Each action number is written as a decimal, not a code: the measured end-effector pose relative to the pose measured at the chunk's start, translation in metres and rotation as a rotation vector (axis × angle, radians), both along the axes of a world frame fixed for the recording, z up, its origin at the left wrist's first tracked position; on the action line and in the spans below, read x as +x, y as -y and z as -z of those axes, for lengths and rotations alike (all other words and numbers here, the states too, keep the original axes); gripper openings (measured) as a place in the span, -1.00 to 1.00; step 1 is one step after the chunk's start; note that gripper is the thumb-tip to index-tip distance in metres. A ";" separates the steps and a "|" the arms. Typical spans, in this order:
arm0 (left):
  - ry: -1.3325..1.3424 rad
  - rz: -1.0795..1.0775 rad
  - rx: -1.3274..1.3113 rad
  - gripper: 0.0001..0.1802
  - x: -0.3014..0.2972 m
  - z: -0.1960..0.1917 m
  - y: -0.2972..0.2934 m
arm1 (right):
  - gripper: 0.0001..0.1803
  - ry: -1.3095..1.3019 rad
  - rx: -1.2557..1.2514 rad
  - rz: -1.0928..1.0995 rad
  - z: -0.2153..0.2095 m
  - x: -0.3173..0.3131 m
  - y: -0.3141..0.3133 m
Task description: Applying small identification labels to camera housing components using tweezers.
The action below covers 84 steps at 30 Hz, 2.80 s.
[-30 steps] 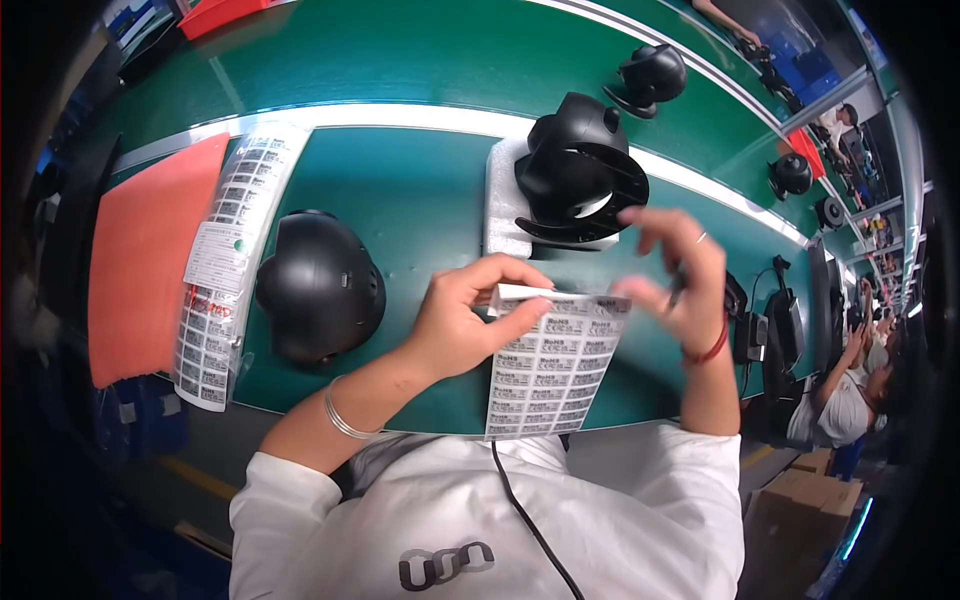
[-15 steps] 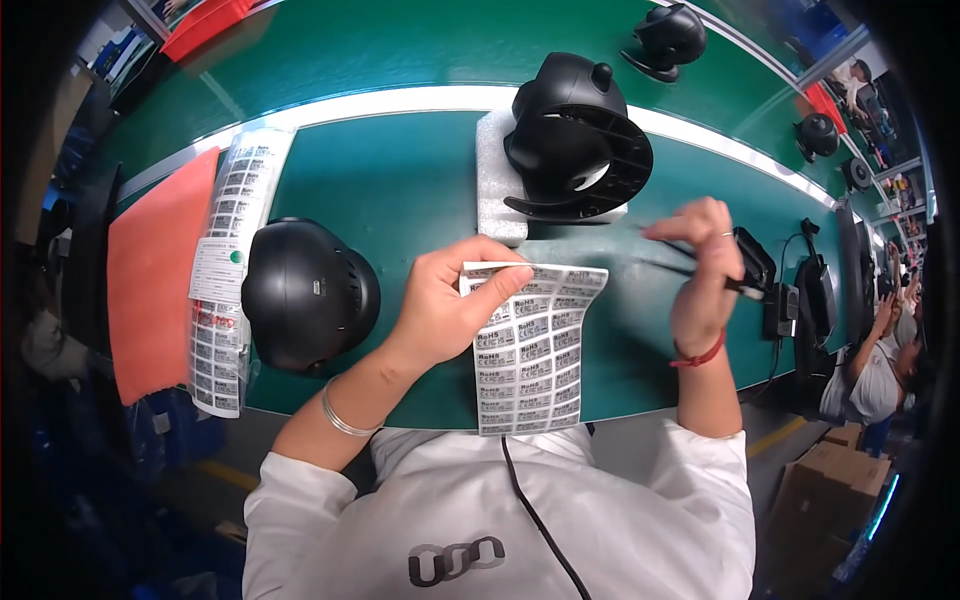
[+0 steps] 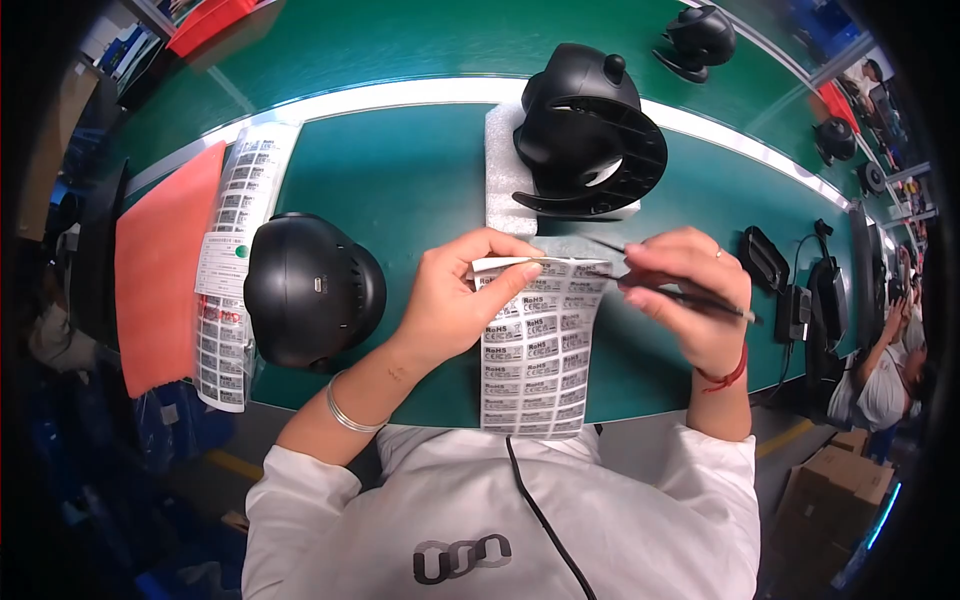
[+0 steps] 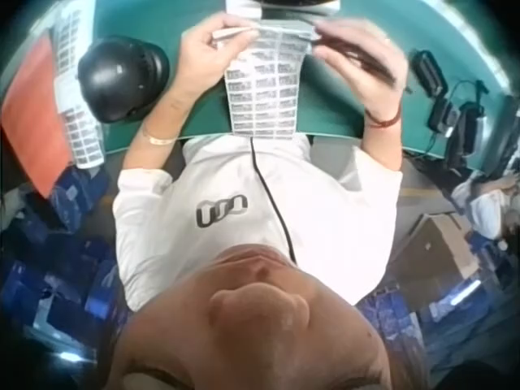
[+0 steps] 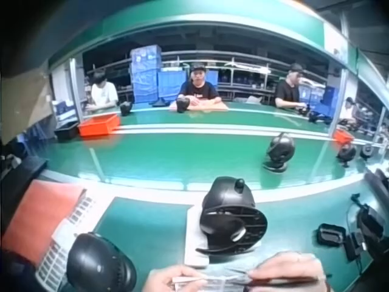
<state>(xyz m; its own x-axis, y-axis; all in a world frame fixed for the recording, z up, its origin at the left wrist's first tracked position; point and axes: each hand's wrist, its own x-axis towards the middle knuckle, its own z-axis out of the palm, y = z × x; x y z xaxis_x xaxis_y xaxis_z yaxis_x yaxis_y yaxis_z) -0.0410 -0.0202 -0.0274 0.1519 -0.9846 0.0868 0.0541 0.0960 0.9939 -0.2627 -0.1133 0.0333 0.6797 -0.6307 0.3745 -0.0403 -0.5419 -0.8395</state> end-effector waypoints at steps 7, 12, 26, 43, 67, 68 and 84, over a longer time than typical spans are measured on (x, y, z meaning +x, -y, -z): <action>0.075 -0.035 -0.004 -0.93 0.002 -0.005 -0.002 | -0.65 0.060 -0.174 -0.021 0.008 0.004 0.002; 0.373 -0.007 -0.202 -0.92 0.004 -0.011 -0.004 | -0.67 0.064 -0.137 -0.017 0.011 0.005 0.000; 0.197 0.050 -0.065 -0.87 0.003 -0.008 -0.002 | -0.74 0.039 -0.382 -0.063 0.008 0.013 -0.006; 0.086 0.108 -0.018 -0.46 0.002 -0.006 0.000 | -0.79 -0.005 -0.386 0.129 0.006 0.012 -0.010; 0.304 0.107 -0.032 -0.10 0.006 -0.001 0.005 | -0.62 -0.105 -0.989 0.163 0.037 0.026 0.005; 0.302 0.110 -0.024 -0.10 0.006 -0.002 0.005 | -0.62 -0.117 -0.984 0.170 0.037 0.027 0.005; 0.315 0.135 -0.037 -0.08 0.006 -0.002 0.004 | -0.61 -0.144 -0.962 0.171 0.042 0.027 0.003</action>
<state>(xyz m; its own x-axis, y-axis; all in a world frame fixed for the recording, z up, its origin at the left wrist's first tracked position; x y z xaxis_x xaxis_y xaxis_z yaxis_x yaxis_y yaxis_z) -0.0347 -0.0238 -0.0249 -0.0193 -0.9893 0.1445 -0.2407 0.1449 0.9597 -0.2353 -0.1160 -0.0090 0.6869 -0.1951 0.7001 -0.2490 -0.9682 -0.0255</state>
